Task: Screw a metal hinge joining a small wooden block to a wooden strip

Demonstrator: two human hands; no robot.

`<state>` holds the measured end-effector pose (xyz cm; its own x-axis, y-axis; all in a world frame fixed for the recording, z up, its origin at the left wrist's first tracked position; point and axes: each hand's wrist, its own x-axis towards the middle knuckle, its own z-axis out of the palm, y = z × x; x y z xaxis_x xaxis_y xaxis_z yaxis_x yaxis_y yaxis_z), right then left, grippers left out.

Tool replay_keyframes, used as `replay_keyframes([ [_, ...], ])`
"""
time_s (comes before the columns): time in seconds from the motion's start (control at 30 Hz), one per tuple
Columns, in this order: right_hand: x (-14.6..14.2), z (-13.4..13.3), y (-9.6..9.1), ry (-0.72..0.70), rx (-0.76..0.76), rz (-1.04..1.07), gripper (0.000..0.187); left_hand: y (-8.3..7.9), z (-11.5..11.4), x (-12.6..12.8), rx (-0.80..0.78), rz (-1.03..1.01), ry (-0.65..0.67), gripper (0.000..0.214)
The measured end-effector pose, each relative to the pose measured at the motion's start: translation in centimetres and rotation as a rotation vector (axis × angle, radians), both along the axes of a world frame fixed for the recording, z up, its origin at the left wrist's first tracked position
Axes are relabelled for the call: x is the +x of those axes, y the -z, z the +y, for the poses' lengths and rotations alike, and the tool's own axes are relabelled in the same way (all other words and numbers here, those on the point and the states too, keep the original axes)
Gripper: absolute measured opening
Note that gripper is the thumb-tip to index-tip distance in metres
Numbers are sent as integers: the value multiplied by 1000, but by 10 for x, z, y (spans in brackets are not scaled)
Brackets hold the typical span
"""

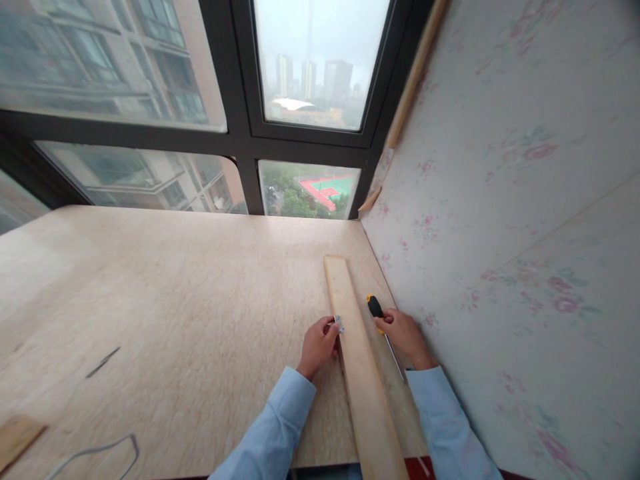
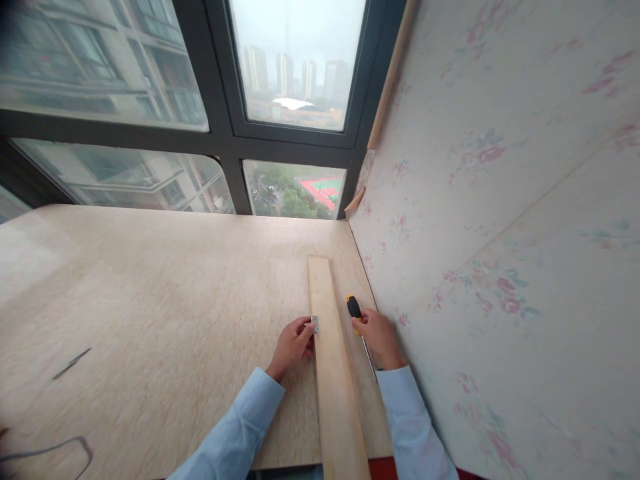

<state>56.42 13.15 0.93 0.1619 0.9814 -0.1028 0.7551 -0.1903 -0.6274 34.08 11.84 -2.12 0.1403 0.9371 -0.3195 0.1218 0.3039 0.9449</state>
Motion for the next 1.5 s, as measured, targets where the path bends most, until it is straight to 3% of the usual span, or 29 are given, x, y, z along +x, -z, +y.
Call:
replay_keyframes([
  [0.23,-5,-6,-33,90,136,904,37,6,2,0,8,7,9,35],
  [0.33,-15,-10,-48,81,195,1068,37,6,2,0,4,-6,12,35],
  [0.57,-42,-18,-66,-29,470,916,35,4,1,0,-3,-13,14,36],
  [0.9,-62,-18,-71,-217,410,766,35,1,0,0,10,4,12,36],
  [1.5,-62,-17,-64,-231,404,751,33,2,0,0,26,26,16,36],
])
